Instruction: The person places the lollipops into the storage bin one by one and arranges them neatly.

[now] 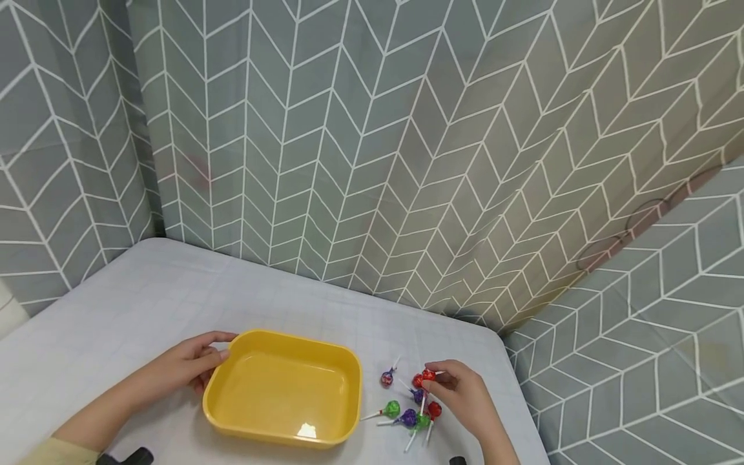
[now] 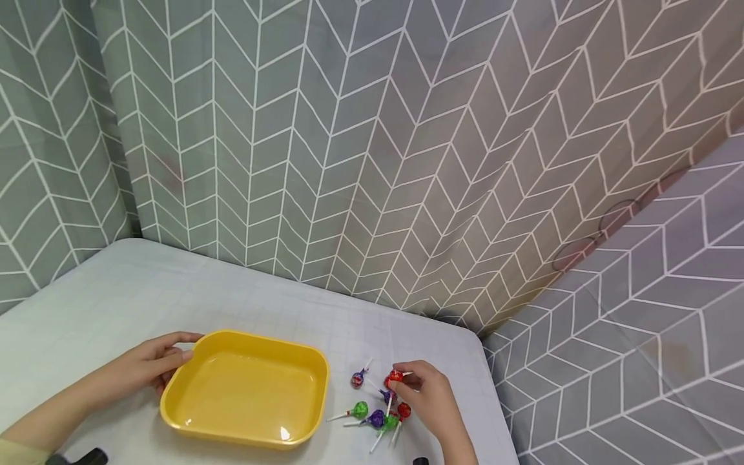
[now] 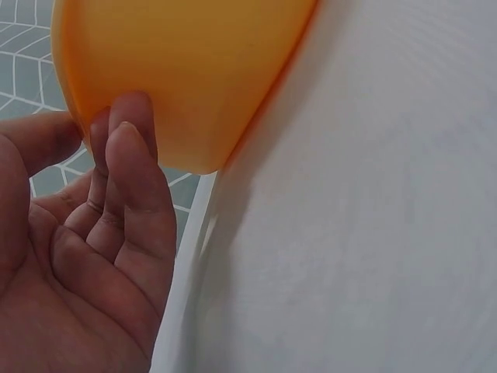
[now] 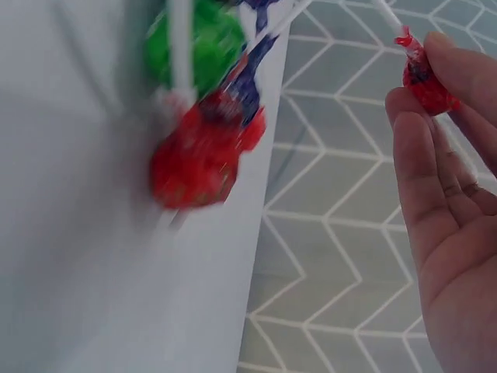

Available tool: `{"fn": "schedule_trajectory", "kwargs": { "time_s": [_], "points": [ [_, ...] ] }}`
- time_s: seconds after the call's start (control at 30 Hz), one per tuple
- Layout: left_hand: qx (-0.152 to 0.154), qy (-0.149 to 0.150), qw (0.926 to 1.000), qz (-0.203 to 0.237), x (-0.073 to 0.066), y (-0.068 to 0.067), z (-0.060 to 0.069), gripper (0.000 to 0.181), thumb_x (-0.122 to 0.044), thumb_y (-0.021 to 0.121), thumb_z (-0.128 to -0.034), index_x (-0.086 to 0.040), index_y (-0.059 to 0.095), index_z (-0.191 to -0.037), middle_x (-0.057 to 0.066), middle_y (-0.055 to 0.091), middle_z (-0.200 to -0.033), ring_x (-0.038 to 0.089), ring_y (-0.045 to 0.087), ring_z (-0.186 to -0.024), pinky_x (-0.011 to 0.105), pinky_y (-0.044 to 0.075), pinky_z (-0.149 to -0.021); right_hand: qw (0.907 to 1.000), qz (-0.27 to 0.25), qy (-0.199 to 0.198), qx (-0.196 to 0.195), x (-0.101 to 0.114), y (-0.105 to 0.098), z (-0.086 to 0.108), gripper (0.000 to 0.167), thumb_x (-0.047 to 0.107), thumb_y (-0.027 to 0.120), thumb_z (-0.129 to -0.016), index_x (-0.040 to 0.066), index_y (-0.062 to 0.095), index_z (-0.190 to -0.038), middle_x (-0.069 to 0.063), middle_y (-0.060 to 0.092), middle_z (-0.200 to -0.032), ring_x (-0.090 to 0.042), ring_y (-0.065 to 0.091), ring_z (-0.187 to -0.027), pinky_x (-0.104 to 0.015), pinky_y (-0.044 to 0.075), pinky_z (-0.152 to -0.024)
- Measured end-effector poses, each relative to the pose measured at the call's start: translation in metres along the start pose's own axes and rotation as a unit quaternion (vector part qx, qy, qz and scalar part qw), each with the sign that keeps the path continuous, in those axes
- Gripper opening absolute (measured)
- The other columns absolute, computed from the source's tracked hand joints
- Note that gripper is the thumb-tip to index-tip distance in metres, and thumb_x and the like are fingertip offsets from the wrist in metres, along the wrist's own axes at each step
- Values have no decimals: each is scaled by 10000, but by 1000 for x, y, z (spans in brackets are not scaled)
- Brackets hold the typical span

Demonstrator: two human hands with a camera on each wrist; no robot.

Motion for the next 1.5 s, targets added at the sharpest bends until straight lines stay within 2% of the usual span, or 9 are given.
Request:
{"fn": "schedule_trajectory", "kwargs": {
  "time_s": [0.23,0.47,0.8,1.0,1.1,1.23,1.5],
  "points": [
    [61,44,9999,75,4,1,0,586,-303,510,-1046,19,305,-1491,165,634,-870,304,616,-694,388,562,-612,9989,-174,-319,295,24,11,-7,303,309,797,-841,213,726,-1119,95,680,-964,-113,673,-839,-228,541,-731],
    [95,90,9998,129,3,1,0,580,-291,507,-1048,25,302,-1489,172,633,-869,302,619,-686,390,563,-609,9967,-147,-632,484,48,27,-16,315,357,779,-854,207,734,-1127,139,683,-968,-94,660,-839,-240,543,-716],
    [125,130,9996,195,3,1,2,573,-288,492,-1055,23,294,-1493,174,630,-864,285,613,-685,382,558,-607,9917,-389,-916,820,88,49,-30,270,326,791,-849,206,725,-1081,136,694,-936,-75,670,-830,-231,544,-750],
    [150,175,9995,198,2,2,3,570,-290,491,-1055,20,294,-1492,181,630,-859,282,614,-681,377,557,-605,9849,-793,-847,1288,107,70,-37,308,322,788,-855,176,710,-1115,82,703,-940,-135,666,-732,-367,569,-561],
    [145,182,9996,188,1,2,3,570,-288,490,-1055,23,293,-1491,185,628,-857,280,613,-679,377,556,-602,9827,-703,-985,1401,119,78,-41,321,327,777,-864,174,704,-1137,104,695,-962,-84,658,-778,-302,569,-604],
    [161,196,9995,212,1,3,3,566,-273,487,-1057,32,288,-1490,183,623,-852,268,608,-673,369,553,-596,9777,-629,-1302,1520,136,89,-45,316,275,770,-874,137,706,-1151,120,686,-990,-38,658,-848,-204,540,-744],
    [179,176,9994,258,1,3,3,571,-276,481,-1059,24,276,-1499,187,626,-862,273,611,-681,371,552,-598,9685,-686,-1550,1824,159,111,-52,283,235,773,-870,158,715,-1136,137,685,-986,-4,655,-844,-182,529,-746]
  ]
}}
Point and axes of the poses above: each hand's wrist, its own z-axis away from the middle knuckle, its own y-axis out of the palm, x = y × z, the point moved 8 cm from there along -z, towards the middle knuckle
